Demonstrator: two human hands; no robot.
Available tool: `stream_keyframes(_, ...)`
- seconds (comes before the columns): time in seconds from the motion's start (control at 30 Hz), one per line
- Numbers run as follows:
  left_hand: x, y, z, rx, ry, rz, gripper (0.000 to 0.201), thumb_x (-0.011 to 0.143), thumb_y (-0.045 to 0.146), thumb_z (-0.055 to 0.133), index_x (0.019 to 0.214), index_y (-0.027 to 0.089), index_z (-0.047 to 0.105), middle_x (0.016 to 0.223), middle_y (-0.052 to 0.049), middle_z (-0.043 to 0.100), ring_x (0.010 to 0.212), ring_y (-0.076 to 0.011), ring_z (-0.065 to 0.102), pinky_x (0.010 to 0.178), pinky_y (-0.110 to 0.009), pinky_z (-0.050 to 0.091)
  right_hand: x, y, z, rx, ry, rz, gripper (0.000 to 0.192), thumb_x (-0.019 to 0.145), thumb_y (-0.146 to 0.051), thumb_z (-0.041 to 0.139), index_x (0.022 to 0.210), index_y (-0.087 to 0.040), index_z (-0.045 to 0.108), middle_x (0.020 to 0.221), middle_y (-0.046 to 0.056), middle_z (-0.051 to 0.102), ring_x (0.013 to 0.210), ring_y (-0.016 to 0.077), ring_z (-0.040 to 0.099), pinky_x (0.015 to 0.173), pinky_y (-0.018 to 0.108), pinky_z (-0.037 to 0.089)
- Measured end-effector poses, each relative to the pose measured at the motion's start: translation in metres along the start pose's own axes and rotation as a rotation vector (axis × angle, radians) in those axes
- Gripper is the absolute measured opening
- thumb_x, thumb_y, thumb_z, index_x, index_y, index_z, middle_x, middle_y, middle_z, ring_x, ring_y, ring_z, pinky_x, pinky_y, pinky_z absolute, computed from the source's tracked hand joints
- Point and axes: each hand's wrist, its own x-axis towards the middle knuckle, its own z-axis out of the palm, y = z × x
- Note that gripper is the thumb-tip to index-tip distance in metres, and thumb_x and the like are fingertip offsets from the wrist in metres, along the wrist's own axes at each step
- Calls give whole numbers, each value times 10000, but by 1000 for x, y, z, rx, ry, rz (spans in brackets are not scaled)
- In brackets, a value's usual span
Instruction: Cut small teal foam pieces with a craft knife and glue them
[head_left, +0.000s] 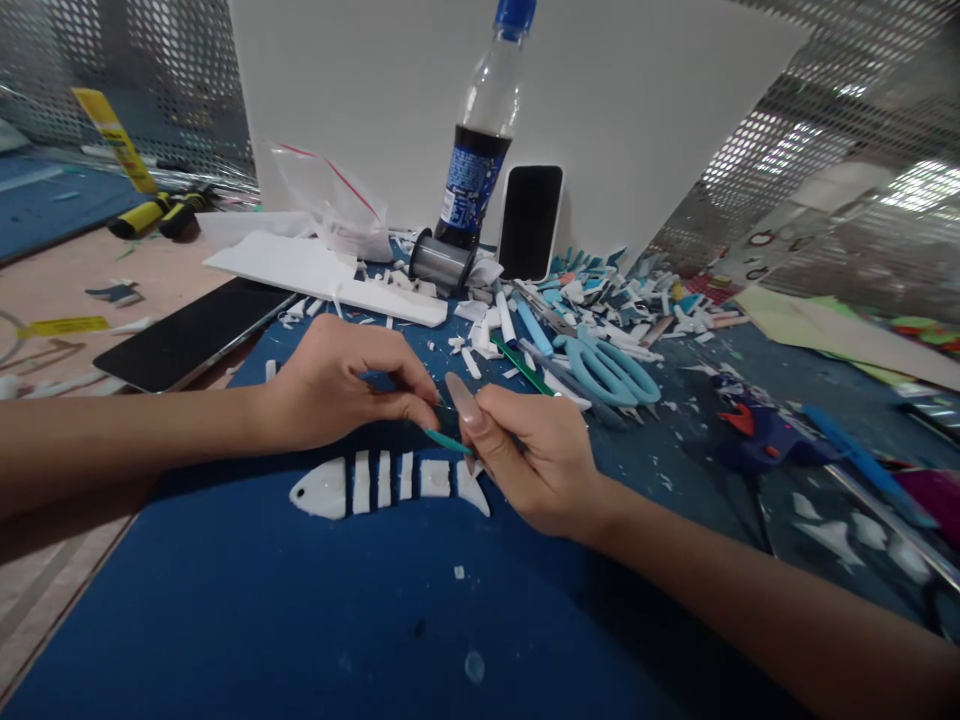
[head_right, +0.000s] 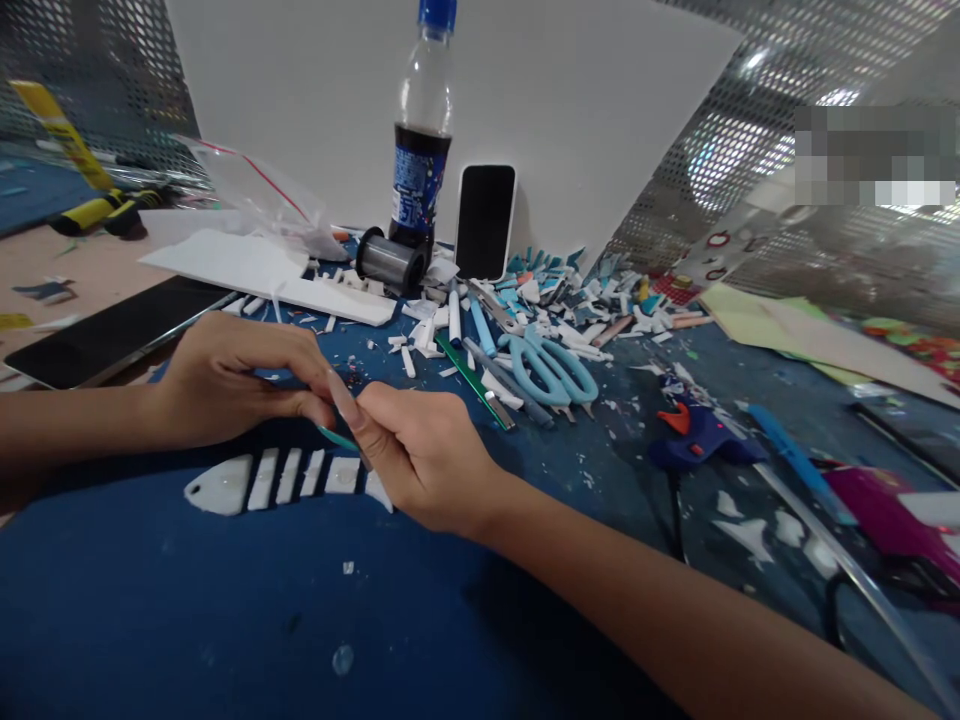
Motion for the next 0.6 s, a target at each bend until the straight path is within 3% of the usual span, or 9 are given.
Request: stream_keyframes(0.6,1,0,-1,8,-22,8,87,742,314,698,744,228,707,690,-19,725,612,-126,634,579,-233,510,0,1,1,-15,10,-28,279,929,-154,391,653,-177,428,533,-44,396,433,45,371,422,190,284)
